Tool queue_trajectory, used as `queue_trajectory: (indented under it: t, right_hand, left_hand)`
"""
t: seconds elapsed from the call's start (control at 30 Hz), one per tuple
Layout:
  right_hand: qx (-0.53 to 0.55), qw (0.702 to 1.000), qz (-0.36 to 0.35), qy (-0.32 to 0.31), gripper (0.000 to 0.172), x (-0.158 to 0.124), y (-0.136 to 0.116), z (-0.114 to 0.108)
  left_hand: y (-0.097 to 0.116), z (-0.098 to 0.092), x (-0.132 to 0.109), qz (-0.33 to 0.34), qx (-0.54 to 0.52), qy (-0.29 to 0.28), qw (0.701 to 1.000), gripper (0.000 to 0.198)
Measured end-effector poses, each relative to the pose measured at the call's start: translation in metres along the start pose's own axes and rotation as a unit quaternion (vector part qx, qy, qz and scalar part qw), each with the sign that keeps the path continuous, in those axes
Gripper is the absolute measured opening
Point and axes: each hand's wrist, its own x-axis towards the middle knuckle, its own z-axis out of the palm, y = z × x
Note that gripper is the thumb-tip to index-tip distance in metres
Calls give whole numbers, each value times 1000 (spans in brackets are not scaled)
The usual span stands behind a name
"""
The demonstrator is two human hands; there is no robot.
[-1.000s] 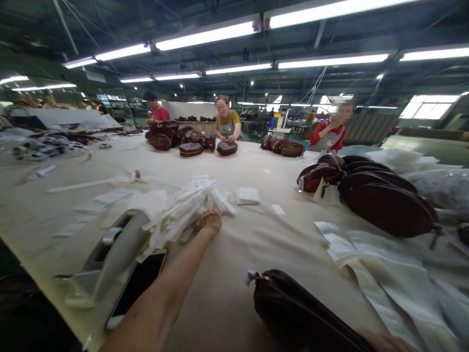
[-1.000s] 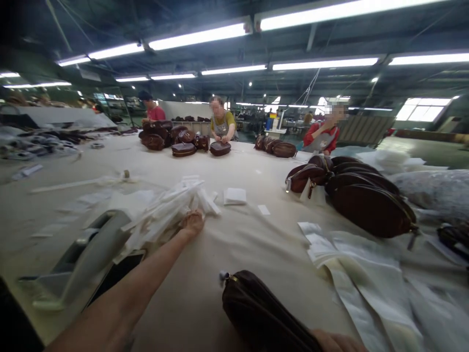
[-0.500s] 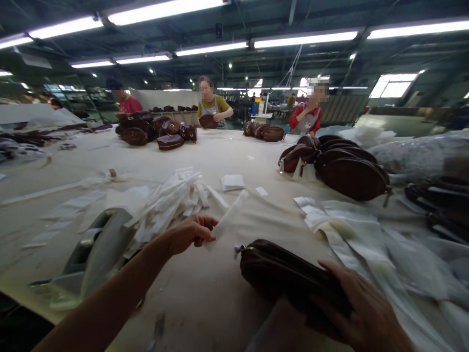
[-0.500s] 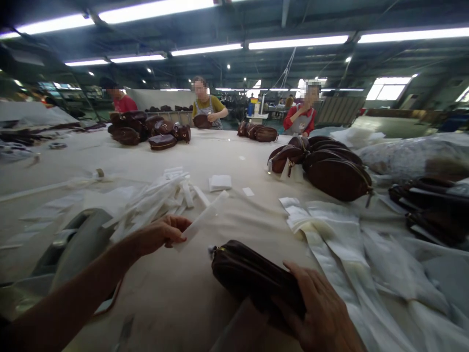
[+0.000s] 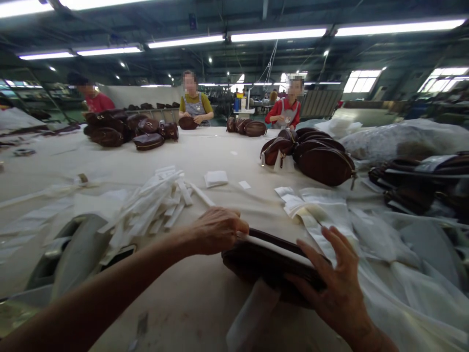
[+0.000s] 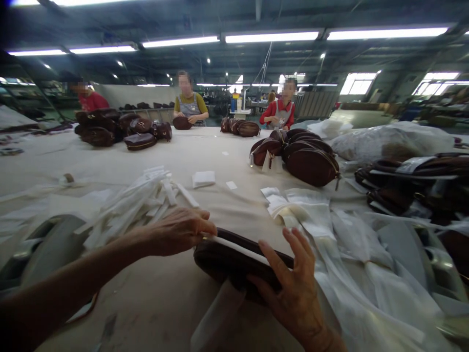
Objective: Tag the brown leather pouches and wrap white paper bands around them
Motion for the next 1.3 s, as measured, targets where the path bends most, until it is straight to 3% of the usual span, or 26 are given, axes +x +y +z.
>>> queue_trajectory:
  t: [0.13,0.2,0.3,0.43,0.53,0.67,0.87,1.0,1.3]
  right_hand:
    - [-3,1000,-24,-17,41,-5,5,1]
    - [-5,999,-19,-37,41,-7,5,1]
    - [11,998,-3,-54,38,-8,5,-2]
    - [58,996,40,-56,27,-5,4,-7]
    - [117,987,101,-46,16,-1,4,-9]
    - [132,980,141,-39,12,3,3,-9]
    - [103,986,128,-35,16,1,2,-8]
    - [83,989,121,-26,15,-5,4,-6]
    - [49,990,127,23,11,-9,0,-9]
  left_hand:
    - [8,5,1,13,50,-12,999,21]
    - [14,13,-1,37,110,48,992,19]
    - [22,31,-2,136,133,165,968,31]
    - [28,59,6,213,84,231,946,47]
    - [27,71,13,204,85,248,943,50]
    - [28,71,19,178,109,236,949,61]
    - [34,82,22,190,128,280,932,65]
    - [37,90,22,155,134,294,933,64]
    - [36,92,22,157,139,323,923,57]
